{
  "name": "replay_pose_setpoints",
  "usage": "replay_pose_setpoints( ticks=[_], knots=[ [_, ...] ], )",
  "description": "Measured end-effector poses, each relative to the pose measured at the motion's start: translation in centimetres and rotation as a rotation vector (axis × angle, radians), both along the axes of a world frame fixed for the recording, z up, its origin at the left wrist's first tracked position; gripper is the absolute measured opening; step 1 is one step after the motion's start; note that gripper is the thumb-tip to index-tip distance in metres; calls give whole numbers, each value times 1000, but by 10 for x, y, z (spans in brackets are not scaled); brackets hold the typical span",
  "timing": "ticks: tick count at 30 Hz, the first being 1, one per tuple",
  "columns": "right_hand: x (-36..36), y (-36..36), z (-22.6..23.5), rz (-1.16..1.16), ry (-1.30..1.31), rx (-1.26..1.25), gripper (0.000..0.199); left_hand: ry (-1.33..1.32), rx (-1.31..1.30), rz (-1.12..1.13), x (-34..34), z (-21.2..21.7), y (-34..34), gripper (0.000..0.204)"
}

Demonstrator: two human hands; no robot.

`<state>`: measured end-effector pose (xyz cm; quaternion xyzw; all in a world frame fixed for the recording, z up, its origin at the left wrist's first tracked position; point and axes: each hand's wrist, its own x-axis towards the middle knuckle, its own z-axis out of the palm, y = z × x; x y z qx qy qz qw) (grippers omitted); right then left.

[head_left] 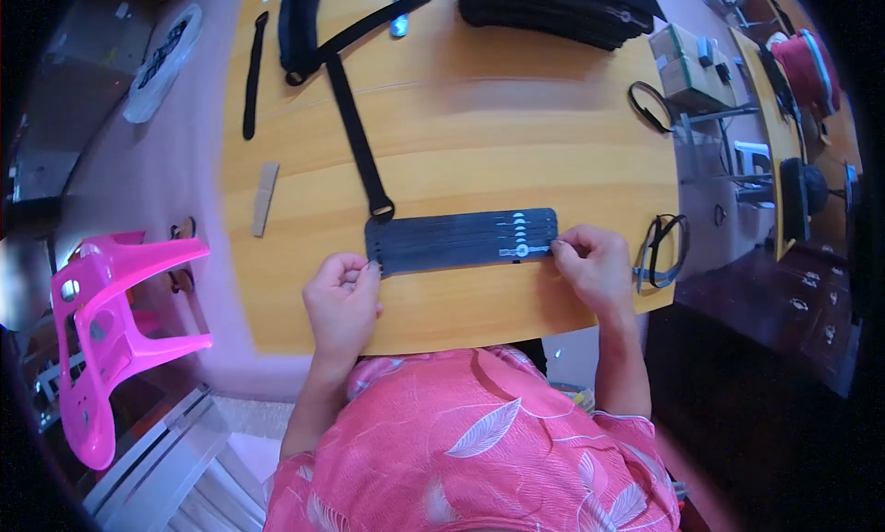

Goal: Assembling plastic buckles and fabric straps onto a textile panel or bag component.

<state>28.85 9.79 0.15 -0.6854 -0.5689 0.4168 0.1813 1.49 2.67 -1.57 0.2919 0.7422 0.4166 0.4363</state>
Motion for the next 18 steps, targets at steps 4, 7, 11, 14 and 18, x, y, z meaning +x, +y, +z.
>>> replay_pose_setpoints(
  ticks=[4,7,11,14,18],
  knots=[
    [2,-1,2,-42,17,-51,17,-25,8,9,2,-3,0,4],
    [3,0,0,-55,-3,-52,17,-42,22,25,3,-2,2,4],
    [5,-2,-1,-44,-11,-26,17,-7,13,-7,4,-3,3,4],
    [3,-2,-1,-62,-1,-4,17,14,13,-13,3,-3,3,4],
    [2,-4,-10,-44,5,40,16,51,16,-23,0,-4,1,5]
  ],
)
